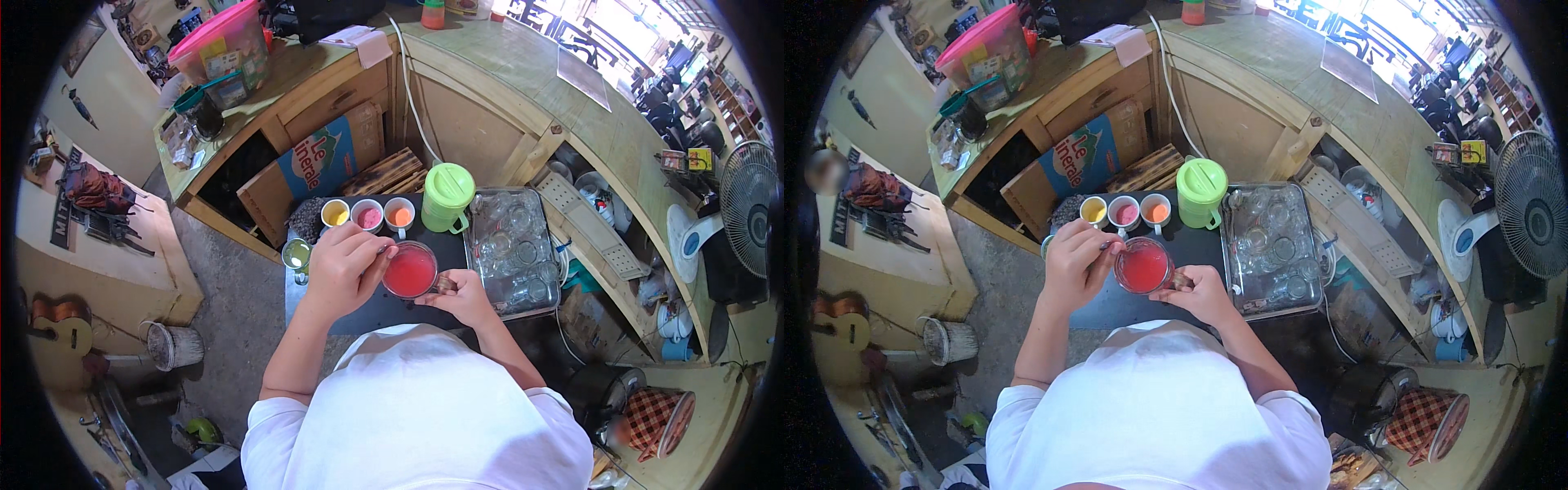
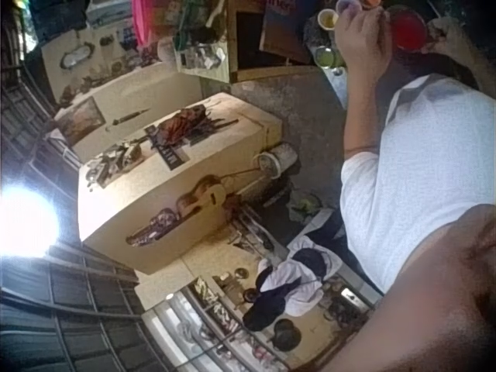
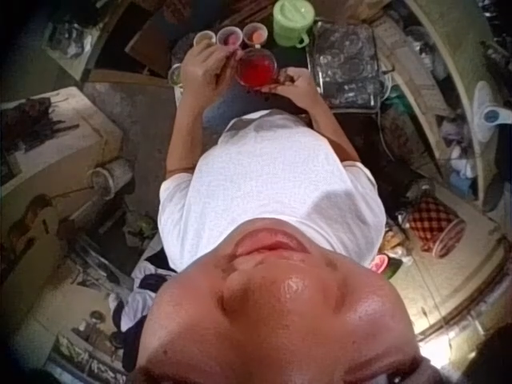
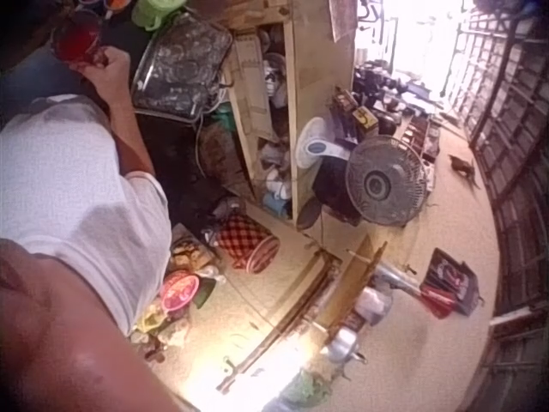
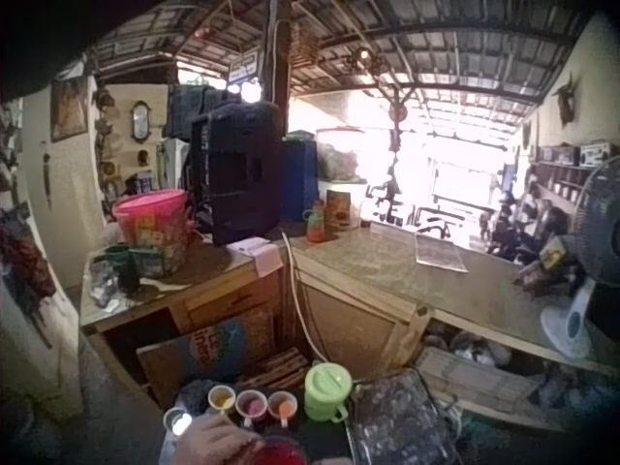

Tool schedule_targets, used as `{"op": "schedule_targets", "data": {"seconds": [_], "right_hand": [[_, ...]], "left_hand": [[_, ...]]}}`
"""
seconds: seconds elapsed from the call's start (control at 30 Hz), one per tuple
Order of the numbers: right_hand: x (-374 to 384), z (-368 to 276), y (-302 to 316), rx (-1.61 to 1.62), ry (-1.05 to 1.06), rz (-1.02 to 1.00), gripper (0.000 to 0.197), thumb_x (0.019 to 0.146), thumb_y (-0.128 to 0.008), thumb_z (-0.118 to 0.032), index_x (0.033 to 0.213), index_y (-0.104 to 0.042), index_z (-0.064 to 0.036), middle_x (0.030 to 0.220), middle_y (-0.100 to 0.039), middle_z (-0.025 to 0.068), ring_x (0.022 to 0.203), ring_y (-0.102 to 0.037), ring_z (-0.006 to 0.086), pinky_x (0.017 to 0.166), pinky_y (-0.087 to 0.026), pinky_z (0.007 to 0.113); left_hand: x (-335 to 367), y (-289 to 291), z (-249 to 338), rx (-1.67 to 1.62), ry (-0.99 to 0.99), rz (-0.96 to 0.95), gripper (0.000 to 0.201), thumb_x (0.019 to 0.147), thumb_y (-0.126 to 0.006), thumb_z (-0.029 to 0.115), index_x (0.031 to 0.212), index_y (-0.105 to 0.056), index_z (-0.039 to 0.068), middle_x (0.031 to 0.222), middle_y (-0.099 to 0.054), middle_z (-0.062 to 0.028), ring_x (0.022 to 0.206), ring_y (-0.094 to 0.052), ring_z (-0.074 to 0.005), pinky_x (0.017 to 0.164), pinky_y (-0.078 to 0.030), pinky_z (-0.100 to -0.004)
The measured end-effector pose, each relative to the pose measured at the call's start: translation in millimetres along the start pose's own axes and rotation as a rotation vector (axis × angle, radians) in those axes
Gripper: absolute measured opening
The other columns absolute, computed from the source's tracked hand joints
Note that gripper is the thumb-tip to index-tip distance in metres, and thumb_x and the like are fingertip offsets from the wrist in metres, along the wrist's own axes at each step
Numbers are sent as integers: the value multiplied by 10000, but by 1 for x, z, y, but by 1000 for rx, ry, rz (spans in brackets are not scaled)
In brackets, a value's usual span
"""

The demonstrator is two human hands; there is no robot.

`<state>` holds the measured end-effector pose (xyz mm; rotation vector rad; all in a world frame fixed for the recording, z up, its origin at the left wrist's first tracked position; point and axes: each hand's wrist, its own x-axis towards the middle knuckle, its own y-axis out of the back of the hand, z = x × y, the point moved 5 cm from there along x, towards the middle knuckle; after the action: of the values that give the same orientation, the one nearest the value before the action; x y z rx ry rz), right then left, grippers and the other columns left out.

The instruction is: Preparing flavored drinks by measuring powder/liquid and stirring.

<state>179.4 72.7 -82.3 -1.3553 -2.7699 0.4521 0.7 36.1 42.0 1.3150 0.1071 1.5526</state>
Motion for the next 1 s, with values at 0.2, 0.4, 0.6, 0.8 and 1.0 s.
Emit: {"op": "schedule_targets", "data": {"seconds": [0.2, 0.4, 0.6, 0.8, 1.0], "right_hand": [[-3, -1, -2, -21, -35, 29, 392, 735, -645, 116, 552, -336, -42, 652, -492, 2, 731, -612, 109, 688, -560, 304], [-6, 4, -4, -118, -3, 46, 270, 695, -736, 29, 566, -503, -11, 607, -481, -46, 604, -455, 26, 571, -460, 218], [-9, 3, -7, -165, -47, -28, 178, 729, -550, 160, 651, -479, 16, 652, -455, -22, 787, -654, 180, 793, -579, 389], [-8, -1, -10, -56, -65, -20, 164, 723, -557, 170, 663, -495, 30, 651, -444, -27, 776, -648, 163, 787, -581, 378], [-5, 2, -7, -291, -58, -15, 265, 722, -554, 174, 612, -403, -13, 652, -431, -24, 756, -637, 159, 781, -582, 392]], "left_hand": [[-5, -3, 6, -55, 21, -81, 85, 744, -697, 80, 797, -648, 35, 722, -636, -70, 662, -580, -233, 594, -447, -338], [-6, -6, 6, -142, 46, -62, 81, 748, -693, 79, 796, -648, 32, 730, -640, -71, 665, -582, -234, 599, -452, -335], [-8, 0, 7, 8, 5, -4, 31, 744, -657, 9, 762, -646, 31, 688, -621, -80, 607, -550, -216, 575, -430, -311], [-11, 0, 11, -111, 60, -70, 41, 768, -622, 12, 752, -649, 38, 653, -610, -70, 587, -539, -203, 538, -398, -314], [-9, -4, 9, -228, 129, -56, 27, 789, -632, 33, 771, -651, 27, 663, -607, -68, 579, -523, -209, 551, -401, -316]]}}
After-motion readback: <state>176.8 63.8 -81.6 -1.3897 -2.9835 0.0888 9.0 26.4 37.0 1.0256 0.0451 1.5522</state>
